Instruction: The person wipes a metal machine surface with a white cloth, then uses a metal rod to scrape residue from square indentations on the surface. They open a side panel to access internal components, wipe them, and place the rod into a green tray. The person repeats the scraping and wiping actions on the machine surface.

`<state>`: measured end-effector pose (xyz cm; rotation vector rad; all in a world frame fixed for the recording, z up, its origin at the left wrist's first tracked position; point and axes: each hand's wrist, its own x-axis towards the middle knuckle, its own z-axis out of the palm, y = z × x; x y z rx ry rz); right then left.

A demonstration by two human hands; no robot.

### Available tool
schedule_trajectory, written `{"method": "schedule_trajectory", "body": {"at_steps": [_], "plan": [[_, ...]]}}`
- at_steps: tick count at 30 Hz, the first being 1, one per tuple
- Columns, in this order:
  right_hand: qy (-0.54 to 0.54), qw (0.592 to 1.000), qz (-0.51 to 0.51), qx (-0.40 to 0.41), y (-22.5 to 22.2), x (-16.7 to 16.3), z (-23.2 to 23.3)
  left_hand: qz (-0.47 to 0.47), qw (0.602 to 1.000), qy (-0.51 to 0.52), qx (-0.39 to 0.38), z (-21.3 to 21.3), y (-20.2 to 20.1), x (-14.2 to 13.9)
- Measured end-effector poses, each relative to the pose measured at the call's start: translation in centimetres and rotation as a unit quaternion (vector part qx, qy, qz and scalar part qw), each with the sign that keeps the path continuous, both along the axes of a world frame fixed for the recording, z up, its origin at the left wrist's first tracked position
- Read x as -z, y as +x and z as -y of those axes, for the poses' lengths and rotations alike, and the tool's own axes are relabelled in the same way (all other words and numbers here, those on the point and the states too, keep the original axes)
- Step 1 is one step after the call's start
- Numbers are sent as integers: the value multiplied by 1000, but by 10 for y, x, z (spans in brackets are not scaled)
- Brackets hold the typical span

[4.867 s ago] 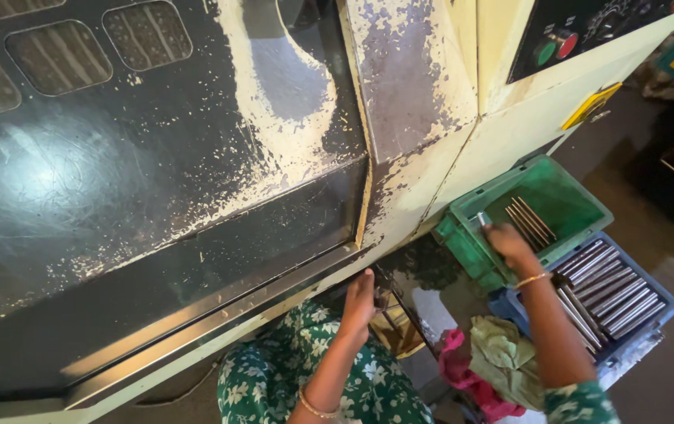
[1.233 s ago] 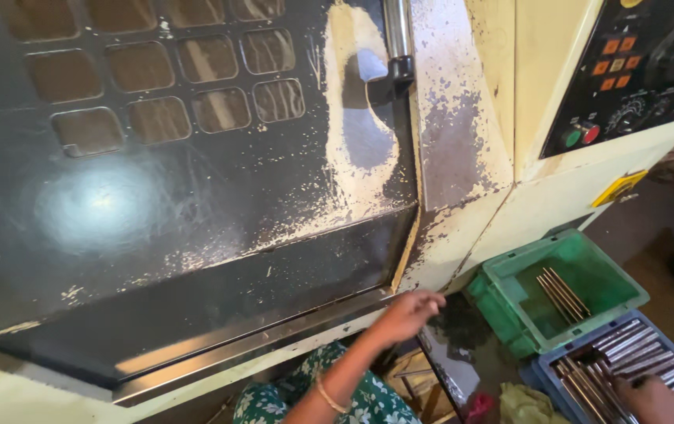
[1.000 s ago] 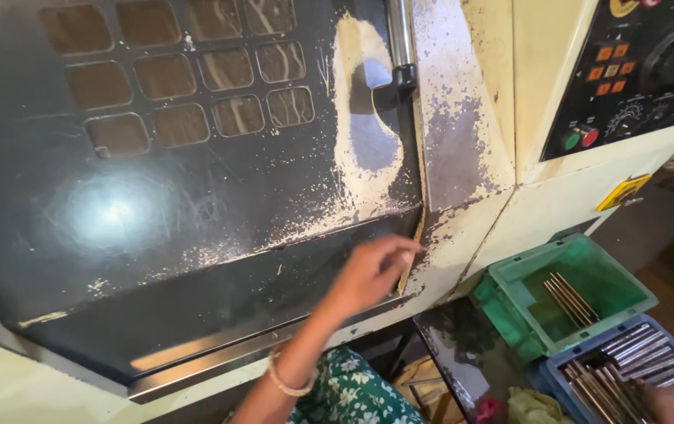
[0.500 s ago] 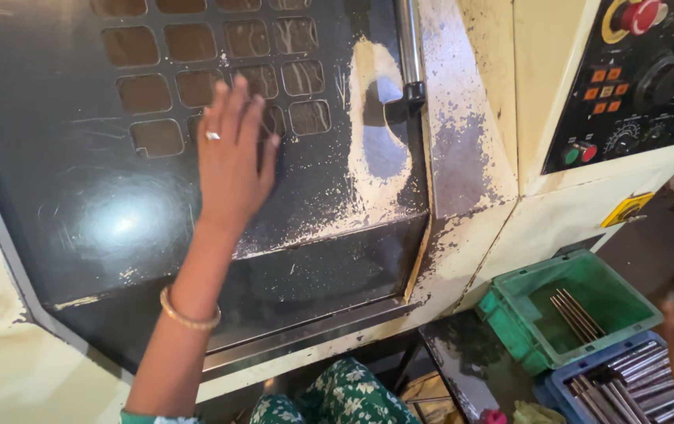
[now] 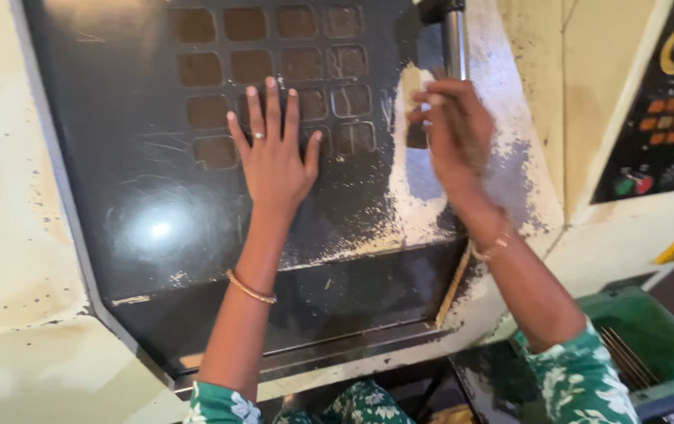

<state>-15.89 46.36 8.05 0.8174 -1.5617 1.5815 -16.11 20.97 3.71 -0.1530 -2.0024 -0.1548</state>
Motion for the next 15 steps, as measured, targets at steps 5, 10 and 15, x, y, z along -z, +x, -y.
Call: {"method": "schedule_trajectory", "body": {"at_steps": [5, 10, 15], "plan": [[173, 957, -143, 184, -56, -17, 65, 2, 1000, 11, -7, 1, -5, -7], [277, 894, -231, 265, -89, -3, 80, 1, 1000, 9, -7, 1, -15, -5], [305, 890, -225, 254, -100, 6, 73, -5, 1000, -2, -24, -4, -26, 0]]}}
